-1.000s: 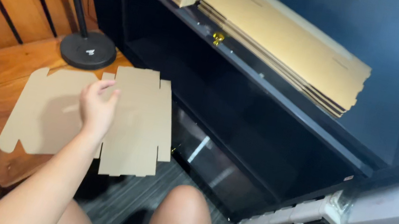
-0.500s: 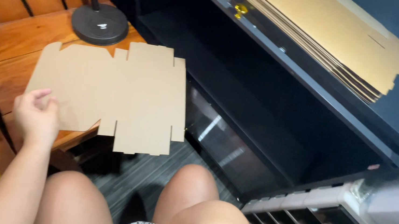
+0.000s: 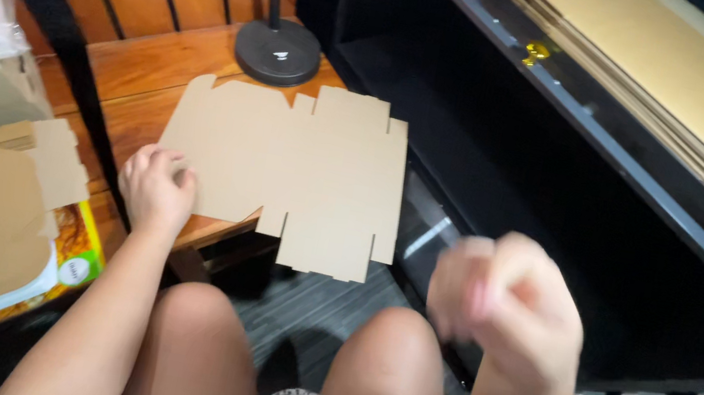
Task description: The person sits on the floor and repeatedly picks up flat cardboard pieces, folds them along pre-cut lines, and places them into a black cabinet. The person handles the cardboard by hand, folding and stacking the pieces inside the cabinet.
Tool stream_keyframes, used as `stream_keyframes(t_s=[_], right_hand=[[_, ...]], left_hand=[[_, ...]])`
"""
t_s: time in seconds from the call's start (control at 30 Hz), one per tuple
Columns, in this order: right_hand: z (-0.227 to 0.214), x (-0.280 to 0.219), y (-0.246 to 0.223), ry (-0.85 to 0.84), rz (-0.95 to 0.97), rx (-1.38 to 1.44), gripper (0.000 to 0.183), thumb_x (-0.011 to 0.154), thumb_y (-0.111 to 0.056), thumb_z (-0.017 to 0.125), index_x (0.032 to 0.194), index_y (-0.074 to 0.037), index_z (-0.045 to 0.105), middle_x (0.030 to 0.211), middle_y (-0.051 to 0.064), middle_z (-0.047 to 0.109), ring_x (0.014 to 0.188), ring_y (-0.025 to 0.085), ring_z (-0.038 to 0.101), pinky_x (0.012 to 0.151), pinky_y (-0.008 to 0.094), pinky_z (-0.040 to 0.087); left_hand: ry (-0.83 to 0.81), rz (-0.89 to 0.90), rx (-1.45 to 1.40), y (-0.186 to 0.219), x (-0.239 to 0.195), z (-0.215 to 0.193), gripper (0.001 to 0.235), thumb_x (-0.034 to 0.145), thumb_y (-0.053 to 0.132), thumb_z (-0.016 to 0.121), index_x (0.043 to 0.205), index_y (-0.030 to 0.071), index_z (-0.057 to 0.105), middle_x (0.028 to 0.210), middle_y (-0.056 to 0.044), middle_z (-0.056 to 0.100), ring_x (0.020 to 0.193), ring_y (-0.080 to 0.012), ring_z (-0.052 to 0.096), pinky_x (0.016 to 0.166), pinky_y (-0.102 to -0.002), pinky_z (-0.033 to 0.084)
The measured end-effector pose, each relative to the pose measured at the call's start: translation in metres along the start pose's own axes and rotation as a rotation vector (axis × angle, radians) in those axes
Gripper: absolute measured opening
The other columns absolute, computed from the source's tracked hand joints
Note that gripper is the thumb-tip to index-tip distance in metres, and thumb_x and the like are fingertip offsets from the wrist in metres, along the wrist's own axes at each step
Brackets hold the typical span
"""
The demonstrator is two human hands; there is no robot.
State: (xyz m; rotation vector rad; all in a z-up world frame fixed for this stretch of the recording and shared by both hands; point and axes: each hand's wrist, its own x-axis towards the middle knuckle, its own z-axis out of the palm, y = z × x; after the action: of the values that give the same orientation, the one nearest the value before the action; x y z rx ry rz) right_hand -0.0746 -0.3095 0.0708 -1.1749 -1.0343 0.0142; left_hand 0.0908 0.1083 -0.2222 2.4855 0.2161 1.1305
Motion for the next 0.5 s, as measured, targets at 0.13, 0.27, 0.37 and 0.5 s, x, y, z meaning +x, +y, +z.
stream_keyframes(t_s=[0.13, 0.27, 0.37, 0.5], right_hand=[[-0.066, -0.042, 0.111, 0.778, 0.347, -0.084, 0.019, 0.092, 0.004, 0.061, 0.11, 0.005, 0.064, 0.066, 0.011, 0.054, 0.059, 0.019, 0.061, 0.061, 0.032, 0.061], [-0.112, -0.095, 0.204, 1.011, 0.785, -0.492, 0.04, 0.092, -0.002, 0.069, 0.132, 0.001, 0.066, 0.093, 0.009, 0.065, 0.083, 0.013, 0.063, 0.07, 0.022, 0.062], [-0.142, -0.133, 0.261, 1.013, 0.995, -0.49, 0.052, 0.091, -0.011, 0.079, 0.138, 0.001, 0.063, 0.113, 0.023, 0.072, 0.101, 0.026, 0.071, 0.082, 0.038, 0.064], [-0.131, -0.13, 0.274, 0.947, 1.106, -0.444, 0.053, 0.094, -0.017, 0.079, 0.139, 0.004, 0.061, 0.122, 0.026, 0.07, 0.105, 0.03, 0.072, 0.088, 0.044, 0.062]], left_hand=[[-0.085, -0.155, 0.043, 0.003, -0.004, -0.003, 0.039, 0.08, 0.029, 0.082, 0.115, 0.014, 0.074, 0.139, -0.014, 0.06, 0.136, -0.0377, 0.053, 0.116, -0.056, 0.035], [-0.178, -0.242, 0.078, 0.021, -0.004, -0.017, 0.044, 0.084, 0.032, 0.08, 0.123, 0.012, 0.072, 0.15, -0.016, 0.056, 0.145, -0.0374, 0.047, 0.122, -0.057, 0.026], [-0.245, -0.273, 0.094, 0.022, -0.003, -0.016, 0.054, 0.082, 0.045, 0.081, 0.126, 0.016, 0.071, 0.151, -0.015, 0.056, 0.145, -0.0358, 0.047, 0.123, -0.053, 0.027], [-0.31, -0.299, 0.053, 0.035, 0.002, -0.033, 0.069, 0.078, 0.056, 0.082, 0.131, 0.014, 0.07, 0.153, -0.019, 0.054, 0.148, -0.0372, 0.043, 0.123, -0.051, 0.029]])
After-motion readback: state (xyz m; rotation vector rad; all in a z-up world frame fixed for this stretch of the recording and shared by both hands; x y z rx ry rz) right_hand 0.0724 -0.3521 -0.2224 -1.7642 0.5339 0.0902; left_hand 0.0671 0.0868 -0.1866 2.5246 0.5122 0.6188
